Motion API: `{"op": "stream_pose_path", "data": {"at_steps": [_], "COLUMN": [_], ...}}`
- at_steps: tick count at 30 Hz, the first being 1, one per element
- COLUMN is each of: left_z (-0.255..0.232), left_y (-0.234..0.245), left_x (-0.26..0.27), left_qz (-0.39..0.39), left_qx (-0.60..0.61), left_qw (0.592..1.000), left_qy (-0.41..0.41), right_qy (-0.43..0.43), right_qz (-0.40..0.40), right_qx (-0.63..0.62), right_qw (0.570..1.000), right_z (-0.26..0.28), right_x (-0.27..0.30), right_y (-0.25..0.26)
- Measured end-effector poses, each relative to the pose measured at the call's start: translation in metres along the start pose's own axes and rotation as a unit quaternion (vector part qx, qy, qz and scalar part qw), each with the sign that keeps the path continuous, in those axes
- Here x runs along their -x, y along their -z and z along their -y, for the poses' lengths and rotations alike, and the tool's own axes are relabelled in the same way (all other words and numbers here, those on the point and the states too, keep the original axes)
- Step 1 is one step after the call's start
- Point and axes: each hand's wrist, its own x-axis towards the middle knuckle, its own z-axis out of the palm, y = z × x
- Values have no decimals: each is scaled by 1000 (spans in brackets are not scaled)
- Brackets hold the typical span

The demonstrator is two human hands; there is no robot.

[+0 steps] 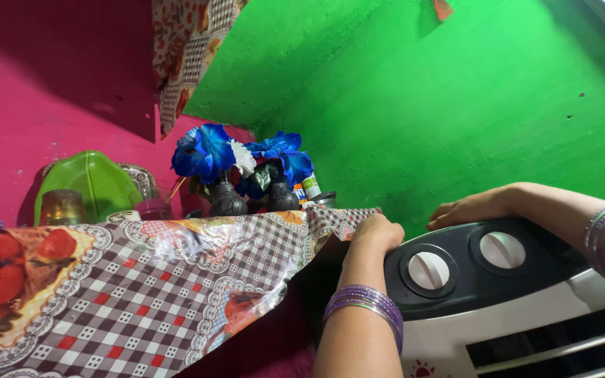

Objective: The person cleans a portable air cooler using a cloth. They wipe the top control panel, the front grille, and the side of the unit. The person also moves the cooler slightly to access different areas for cleaning.

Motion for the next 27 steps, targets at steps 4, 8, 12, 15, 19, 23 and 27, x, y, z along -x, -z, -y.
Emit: {"op": "stream_pose_path", "data": {"at_steps": [4, 8, 12, 15, 19, 23, 27], "left_z": [-18, -27, -25, -16, 8, 20, 22], "left_y": [23, 43, 45, 24, -17, -47, -46], "left_x": [42, 76, 76, 40, -22, -58, -53], "left_qz": [-36, -84, -42, 20, 110, 171, 199], "left_qx": [16, 7, 20, 16, 72, 170, 193], "left_qw": [999, 996, 999, 1000, 989, 967, 958], "left_qy": [-2, -23, -20, 0, -64, -77, -78], "right_qy": [-29, 48, -17, 123, 153, 84, 105], "right_qz": [-2, -8, -31, -35, -42, -45, 0], "right_qx": [21, 29, 13, 177, 257, 97, 81], "right_qw": [999, 998, 999, 976, 953, 991, 991], "right_z": [-27, -12, 17, 31, 54, 64, 48], "right_x": [-20, 11, 68, 84, 89, 79, 40], "right_y": [3, 5, 5, 16, 13, 4, 2]}}
